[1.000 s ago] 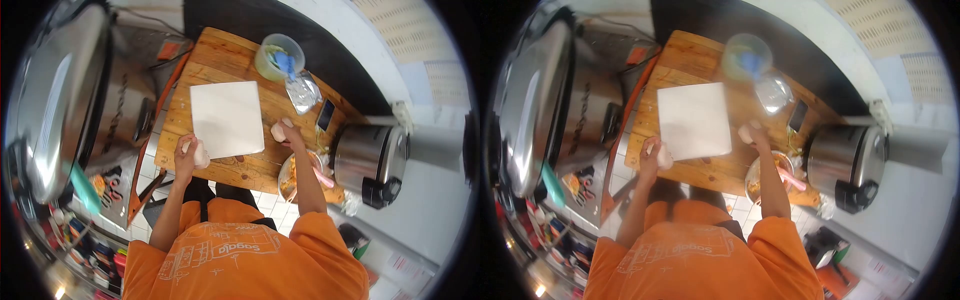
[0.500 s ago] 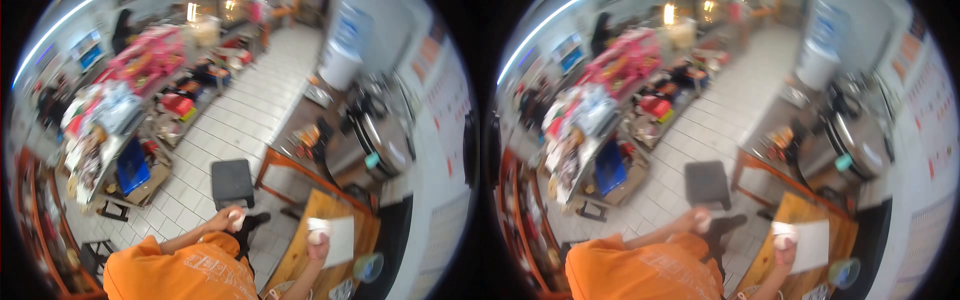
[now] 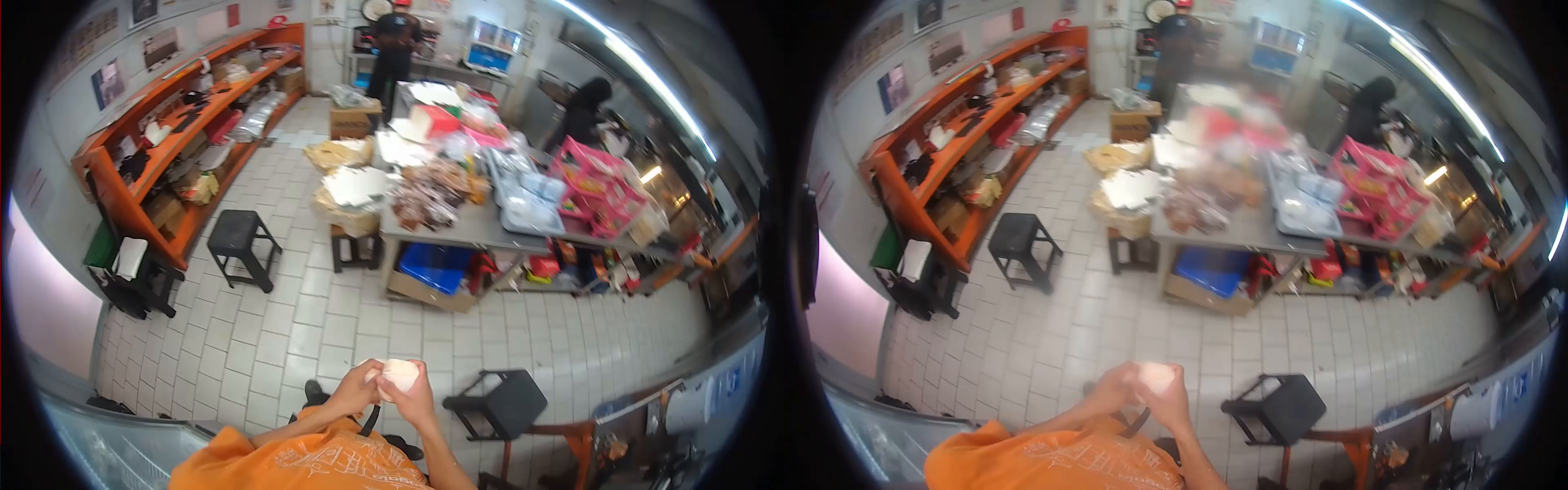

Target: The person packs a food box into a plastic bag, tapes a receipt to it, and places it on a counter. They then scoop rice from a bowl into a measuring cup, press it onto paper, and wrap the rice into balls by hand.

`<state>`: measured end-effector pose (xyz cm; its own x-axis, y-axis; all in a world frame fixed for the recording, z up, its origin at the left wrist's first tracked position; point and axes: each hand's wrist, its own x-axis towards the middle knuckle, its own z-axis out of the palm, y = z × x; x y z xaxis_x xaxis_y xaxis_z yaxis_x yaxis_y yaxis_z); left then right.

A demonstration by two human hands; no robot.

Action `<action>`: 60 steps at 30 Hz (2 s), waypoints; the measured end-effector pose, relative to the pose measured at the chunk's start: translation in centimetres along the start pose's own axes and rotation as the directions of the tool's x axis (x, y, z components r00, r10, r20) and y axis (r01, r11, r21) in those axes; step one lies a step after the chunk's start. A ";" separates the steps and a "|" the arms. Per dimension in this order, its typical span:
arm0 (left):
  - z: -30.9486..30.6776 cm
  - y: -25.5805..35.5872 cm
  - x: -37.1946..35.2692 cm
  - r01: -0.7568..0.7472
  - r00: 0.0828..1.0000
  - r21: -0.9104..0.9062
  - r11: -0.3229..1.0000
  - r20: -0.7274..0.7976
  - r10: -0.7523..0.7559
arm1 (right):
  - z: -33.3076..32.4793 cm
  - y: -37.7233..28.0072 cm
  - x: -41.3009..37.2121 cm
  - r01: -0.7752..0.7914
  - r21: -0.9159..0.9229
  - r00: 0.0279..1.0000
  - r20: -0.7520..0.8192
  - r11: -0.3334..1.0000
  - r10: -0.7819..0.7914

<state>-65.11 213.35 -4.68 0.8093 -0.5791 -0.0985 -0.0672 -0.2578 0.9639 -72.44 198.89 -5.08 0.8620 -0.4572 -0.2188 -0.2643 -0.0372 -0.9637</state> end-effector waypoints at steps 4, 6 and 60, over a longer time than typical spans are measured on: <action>-13.5 -7.5 1.0 0.180 0.980 -0.349 0.920 -0.021 -0.200 | 14.8 -3.0 7.6 0.086 -0.175 0.966 0.254 0.981 -0.040; -19.1 -7.4 1.0 0.229 0.968 -0.309 0.923 -0.030 -0.250 | 20.1 -5.4 9.4 0.017 -0.149 0.881 0.469 0.989 0.056; -110.5 -25.2 146.3 0.185 0.983 -0.631 0.753 0.120 -0.141 | 63.2 -35.1 147.7 -0.332 -0.644 0.933 -0.116 0.689 0.341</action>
<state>119.48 220.58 -16.00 0.7348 -0.6257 -0.2619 0.4671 0.1869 0.8642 91.53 188.84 -13.21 0.6636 -0.5423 -0.5153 -0.7472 -0.4462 -0.4925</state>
